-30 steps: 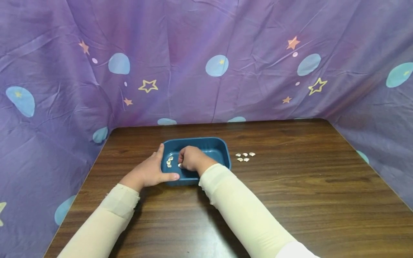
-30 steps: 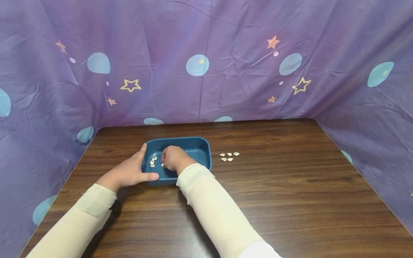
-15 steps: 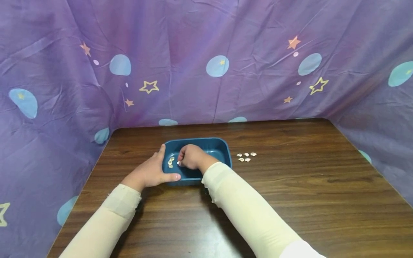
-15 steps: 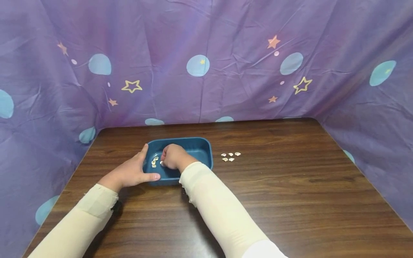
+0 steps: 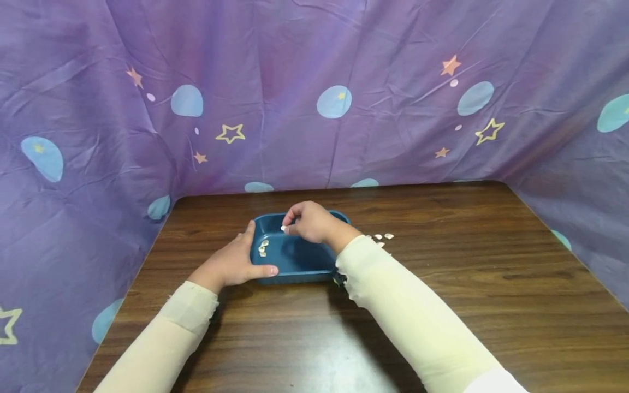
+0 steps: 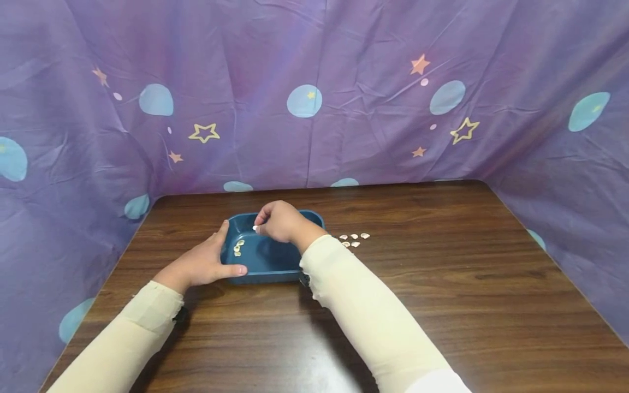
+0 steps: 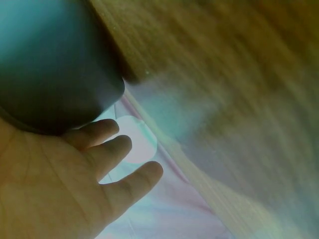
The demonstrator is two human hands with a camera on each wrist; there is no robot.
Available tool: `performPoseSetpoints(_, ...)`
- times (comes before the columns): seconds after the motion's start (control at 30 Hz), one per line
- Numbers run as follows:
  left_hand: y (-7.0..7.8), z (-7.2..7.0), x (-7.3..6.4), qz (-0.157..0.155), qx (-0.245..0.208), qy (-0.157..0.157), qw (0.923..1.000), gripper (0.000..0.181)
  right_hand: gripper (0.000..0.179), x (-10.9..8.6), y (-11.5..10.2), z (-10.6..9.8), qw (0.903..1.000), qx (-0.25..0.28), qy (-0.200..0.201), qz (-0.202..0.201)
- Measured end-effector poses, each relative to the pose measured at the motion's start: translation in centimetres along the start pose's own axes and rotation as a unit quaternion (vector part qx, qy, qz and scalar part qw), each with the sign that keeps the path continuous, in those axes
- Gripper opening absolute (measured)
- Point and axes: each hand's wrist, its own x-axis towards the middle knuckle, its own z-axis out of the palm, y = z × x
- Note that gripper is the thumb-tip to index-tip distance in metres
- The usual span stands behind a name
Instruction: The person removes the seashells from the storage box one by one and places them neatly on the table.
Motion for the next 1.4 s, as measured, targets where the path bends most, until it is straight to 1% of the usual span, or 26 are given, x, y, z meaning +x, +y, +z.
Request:
performPoseSetpoints(0.13,0.1,0.0,0.0,-0.002,-0.001,0.001,1.0,0.141,0.008,-1.0,0.1,-2.0,0.9996,0.019,0.013,-0.017)
performPoseSetpoints(0.23,0.2,-0.1,0.0,-0.004,-0.003,0.002,1.0,0.141,0.008,-1.7,0.6,-3.4,0.9991,0.031,0.019,-0.022)
performPoseSetpoints(0.43,0.2,0.0,-0.2,-0.007,-0.002,0.002,1.0,0.141,0.011,-3.0,2.3,-6.3,0.9988,0.008,0.031,-0.037)
performPoseSetpoints(0.57,0.2,0.0,-0.3,-0.007,0.002,0.0,1.0,0.141,0.011,-4.1,3.8,-8.0,0.999,0.004,0.036,-0.025)
performPoseSetpoints(0.7,0.3,0.0,-0.3,-0.006,0.0,0.002,1.0,0.14,0.01,-5.0,5.6,-9.2,0.9983,-0.026,0.048,-0.02)
performPoseSetpoints(0.83,0.4,0.0,-0.3,-0.004,0.0,0.003,1.0,0.14,0.01,-5.9,7.8,-10.1,0.9969,-0.056,0.053,-0.018)
performPoseSetpoints(1.0,0.4,0.0,-0.2,-0.004,-0.001,0.002,1.0,0.14,0.008,-7.3,10.6,-10.8,0.996,-0.078,0.043,-0.01)
performPoseSetpoints(1.17,0.4,0.0,-0.3,-0.004,-0.003,0.001,1.0,0.14,0.003,-8.5,13.0,-10.8,0.9922,-0.12,0.035,0.001)
performPoseSetpoints(1.27,0.4,0.0,-0.3,0.002,-0.003,0.003,1.0,0.139,0.005,-9.0,14.2,-10.8,0.9885,-0.147,0.035,0.009)
performPoseSetpoints(1.4,0.3,0.0,-0.3,0.007,-0.003,0.005,1.0,0.138,0.008,-9.3,15.4,-10.6,0.9833,-0.179,0.019,0.024)
